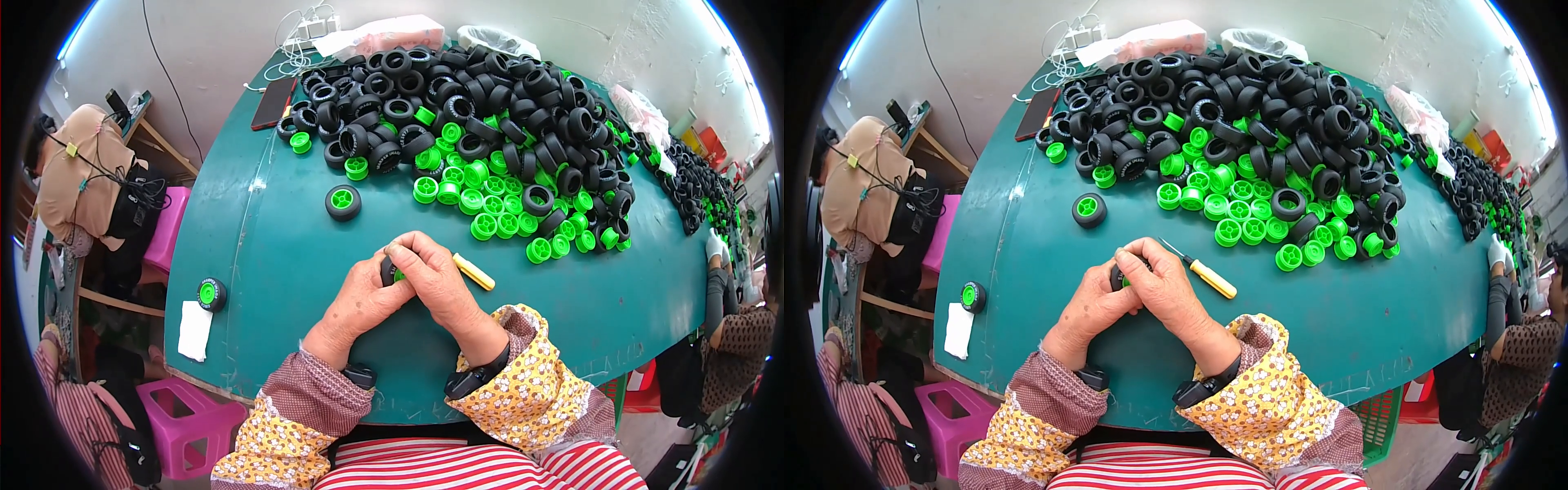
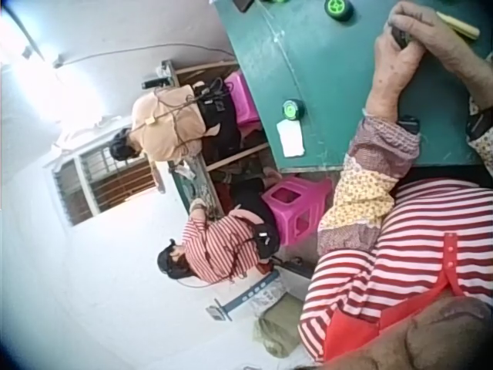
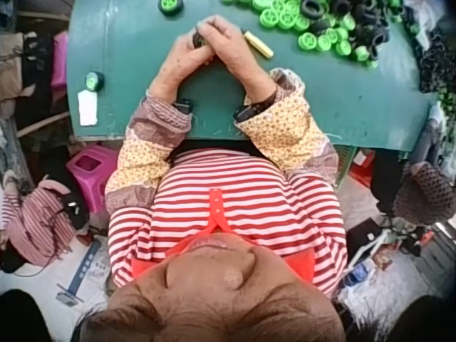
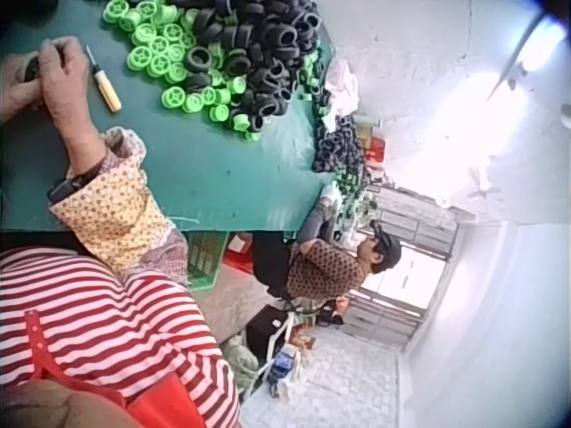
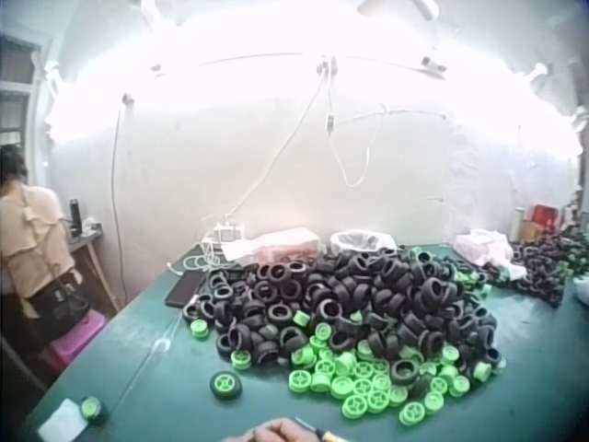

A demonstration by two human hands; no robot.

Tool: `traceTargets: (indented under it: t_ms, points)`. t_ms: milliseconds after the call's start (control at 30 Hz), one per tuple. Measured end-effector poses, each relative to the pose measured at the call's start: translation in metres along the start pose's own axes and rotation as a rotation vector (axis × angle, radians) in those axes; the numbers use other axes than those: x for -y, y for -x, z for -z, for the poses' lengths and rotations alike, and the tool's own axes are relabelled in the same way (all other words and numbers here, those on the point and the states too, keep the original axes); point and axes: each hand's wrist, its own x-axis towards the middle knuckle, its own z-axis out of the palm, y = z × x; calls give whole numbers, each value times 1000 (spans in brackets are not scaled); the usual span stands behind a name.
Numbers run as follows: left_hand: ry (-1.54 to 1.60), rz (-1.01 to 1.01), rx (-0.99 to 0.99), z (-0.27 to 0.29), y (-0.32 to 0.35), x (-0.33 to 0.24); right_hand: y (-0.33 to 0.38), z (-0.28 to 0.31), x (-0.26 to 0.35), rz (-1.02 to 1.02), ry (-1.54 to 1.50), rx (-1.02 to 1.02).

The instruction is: Assembling black rubber toy tires onto green plastic wheel rims using a screwdriver for alignment.

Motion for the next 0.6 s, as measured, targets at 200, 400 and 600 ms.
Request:
traceTargets:
  t_ms: [200, 400, 600]
  points:
    - [-30, 6, -8, 2, 3, -5, 0, -3, 0, 4, -2, 10]
    - [6, -1, -5, 2, 1, 1, -1, -1, -3, 3, -9, 29]
    - [-86, -177, -81, 0, 5, 1, 5, -8, 4, 248, 110, 27]
